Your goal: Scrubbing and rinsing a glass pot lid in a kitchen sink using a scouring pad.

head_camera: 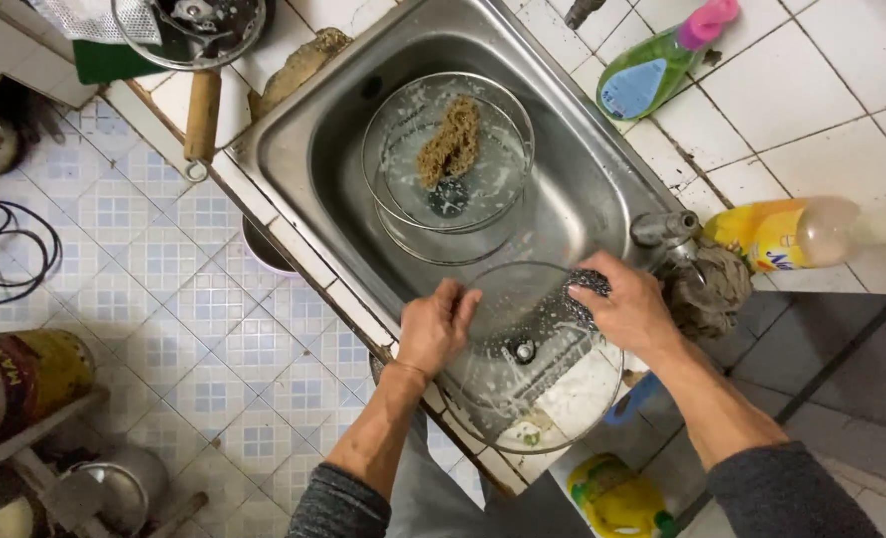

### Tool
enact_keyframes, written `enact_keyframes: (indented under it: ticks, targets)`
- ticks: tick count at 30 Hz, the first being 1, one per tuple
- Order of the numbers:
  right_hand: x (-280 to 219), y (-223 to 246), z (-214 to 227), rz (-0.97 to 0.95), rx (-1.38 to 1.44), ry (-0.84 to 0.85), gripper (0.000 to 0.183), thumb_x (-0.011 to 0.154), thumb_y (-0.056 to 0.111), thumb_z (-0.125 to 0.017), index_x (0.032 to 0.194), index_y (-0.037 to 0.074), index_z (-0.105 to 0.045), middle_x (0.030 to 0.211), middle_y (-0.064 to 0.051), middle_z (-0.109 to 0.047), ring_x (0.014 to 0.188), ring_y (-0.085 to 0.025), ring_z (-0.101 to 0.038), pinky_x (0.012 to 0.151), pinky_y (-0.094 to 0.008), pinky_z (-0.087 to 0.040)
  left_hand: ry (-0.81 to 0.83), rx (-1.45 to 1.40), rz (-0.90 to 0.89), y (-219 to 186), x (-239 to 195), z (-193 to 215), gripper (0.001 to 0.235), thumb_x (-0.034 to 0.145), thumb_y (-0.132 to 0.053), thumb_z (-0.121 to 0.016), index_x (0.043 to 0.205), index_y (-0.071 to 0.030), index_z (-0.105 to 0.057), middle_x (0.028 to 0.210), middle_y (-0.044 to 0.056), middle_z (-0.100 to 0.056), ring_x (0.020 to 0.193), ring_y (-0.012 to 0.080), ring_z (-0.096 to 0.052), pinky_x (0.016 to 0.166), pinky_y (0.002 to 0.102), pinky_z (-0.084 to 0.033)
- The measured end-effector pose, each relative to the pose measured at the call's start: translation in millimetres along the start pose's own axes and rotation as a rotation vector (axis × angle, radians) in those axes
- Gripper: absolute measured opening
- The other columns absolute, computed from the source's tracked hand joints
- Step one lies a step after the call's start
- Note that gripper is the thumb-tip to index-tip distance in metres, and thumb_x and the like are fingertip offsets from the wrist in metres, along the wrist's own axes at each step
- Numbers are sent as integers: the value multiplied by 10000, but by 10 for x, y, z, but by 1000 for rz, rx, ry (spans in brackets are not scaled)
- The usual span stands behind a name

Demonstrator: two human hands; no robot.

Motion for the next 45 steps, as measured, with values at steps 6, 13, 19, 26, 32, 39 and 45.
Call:
enact_keyframes:
  ticks: [6, 13, 19, 26, 32, 39, 45]
  targets:
    - [447, 729, -225, 566, -105, 140, 247, 822, 122, -779, 1056, 143, -704, 861, -98, -714, 891, -352, -702, 800, -442, -565, 5, -10, 5, 66, 16, -104, 292, 968, -452, -622, 895, -170, -603, 610, 77, -692, 620, 345, -723, 585, 456, -552]
    - [92, 725, 15, 254, 207, 118, 273, 903, 43, -695, 1170, 26, -646, 1003, -191, -663, 1026, -307, -670, 959, -490, -511, -15, -73, 42, 31, -1, -64, 299, 988, -430, -605, 877, -152, -606, 620, 85, -688, 613, 343, -717, 559, 426, -544]
    - [-176, -28, 2, -281, -100, -21, 500, 869, 483, -761, 1317, 291, -652, 1286, -146, -673, 1249, -360, -616, 1031, -491, -489, -27, -59, 37, 11, 32, -74, 313, 984, -418, -605, 863, -130, -614, 608, 112, -685, 622, 393, -703, 555, 486, -530]
    - [519, 615, -395, 476, -146, 45, 328, 877, 131, -752, 1182, 40, -674, 993, -204, -719, 986, -410, -700, 885, -509, -560, -24, -23, 27, 32, 2, -94, 308, 973, -444, -605, 852, -162, -607, 608, 87, -688, 635, 369, -713, 566, 478, -538]
    - [-19, 253, -10, 34, -54, -105, 510, 865, 279, -791, 1305, 112, -594, 1203, -178, -693, 1156, -369, -645, 951, -500, -520, -46, -24, 32, -48, 6, -45, 333, 989, -444, -587, 844, -144, -602, 599, 118, -676, 621, 388, -706, 561, 484, -535]
    - [-167, -172, -69, -169, -112, -107, 382, 886, 324, -764, 1206, 147, -654, 968, -162, -748, 1037, -372, -709, 941, -469, -537, -48, -48, 4, -22, 20, -76, 317, 972, -438, -617, 859, -143, -619, 611, 113, -687, 642, 393, -711, 577, 509, -538]
    - [396, 769, -102, 334, -205, 76, 181, 787, 174, -789, 940, 143, -698, 828, -102, -756, 890, -324, -749, 817, -449, -567, -65, -26, -30, 4, 27, -48, 296, 970, -433, -627, 875, -154, -612, 615, 109, -682, 633, 381, -712, 582, 503, -545]
Point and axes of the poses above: each hand's wrist, its own x-axis towards the middle knuckle, its own z-axis out of the back of the hand, y = z × x, the point moved 3 cm from there along x, towards the middle knuckle
